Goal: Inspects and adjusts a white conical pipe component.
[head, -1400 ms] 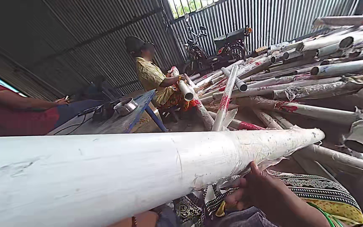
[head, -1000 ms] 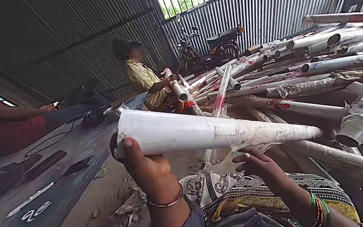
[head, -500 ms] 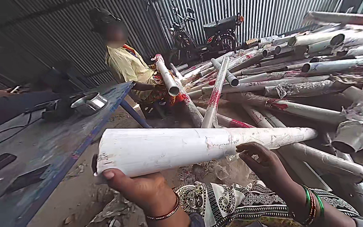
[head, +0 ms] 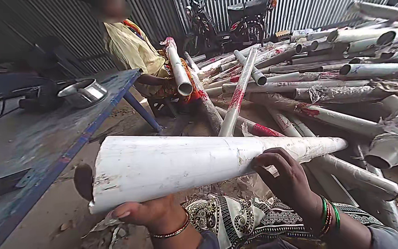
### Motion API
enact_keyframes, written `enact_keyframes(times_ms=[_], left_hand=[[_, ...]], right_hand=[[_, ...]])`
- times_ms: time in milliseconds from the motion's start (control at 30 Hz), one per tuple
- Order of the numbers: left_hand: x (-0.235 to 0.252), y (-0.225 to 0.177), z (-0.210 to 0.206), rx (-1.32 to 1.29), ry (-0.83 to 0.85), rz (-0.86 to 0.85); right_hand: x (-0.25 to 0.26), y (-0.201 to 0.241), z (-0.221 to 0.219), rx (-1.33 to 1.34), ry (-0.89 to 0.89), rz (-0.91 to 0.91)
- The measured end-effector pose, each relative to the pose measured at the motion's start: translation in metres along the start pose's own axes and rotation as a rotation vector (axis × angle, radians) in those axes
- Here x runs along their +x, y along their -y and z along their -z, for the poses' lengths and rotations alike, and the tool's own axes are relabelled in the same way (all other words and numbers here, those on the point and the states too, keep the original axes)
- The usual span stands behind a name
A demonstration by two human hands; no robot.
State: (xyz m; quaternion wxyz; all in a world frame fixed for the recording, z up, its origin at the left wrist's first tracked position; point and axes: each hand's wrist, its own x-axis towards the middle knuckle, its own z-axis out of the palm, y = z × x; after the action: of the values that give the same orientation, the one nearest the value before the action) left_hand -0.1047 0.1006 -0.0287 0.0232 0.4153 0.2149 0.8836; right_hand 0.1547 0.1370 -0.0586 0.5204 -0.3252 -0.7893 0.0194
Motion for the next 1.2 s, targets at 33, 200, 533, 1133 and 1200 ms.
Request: enact_keyframes(times_ms=[33,200,533,1133,1200], left_hand=[[-0.001,-0.001,-0.001,0.003,-0.002,0.000],[-0.002,-0.004,-0.004,-0.018,-0.007,-0.008],[-0.002,-0.008,-0.009,-0.011,-0.032,-0.010],[-0.003,-0.007,-0.015,0.053,-0.144,-0.018],[-0.003,-0.006,-0.014,0.045,-0.151,-0.024]], right_hand=[[0.001,0.001,0.001,-0.017,0.001,0.006],[0.004,0.004,0.004,-0.166,-0.017,0.083],[0.004,0.008,0.006,-0.188,-0.003,0.083],[0.021,-0.033,0.061,0.034,-0.082,-0.390],[0.010,-0.028,0.049,0.173,0.007,-0.333]])
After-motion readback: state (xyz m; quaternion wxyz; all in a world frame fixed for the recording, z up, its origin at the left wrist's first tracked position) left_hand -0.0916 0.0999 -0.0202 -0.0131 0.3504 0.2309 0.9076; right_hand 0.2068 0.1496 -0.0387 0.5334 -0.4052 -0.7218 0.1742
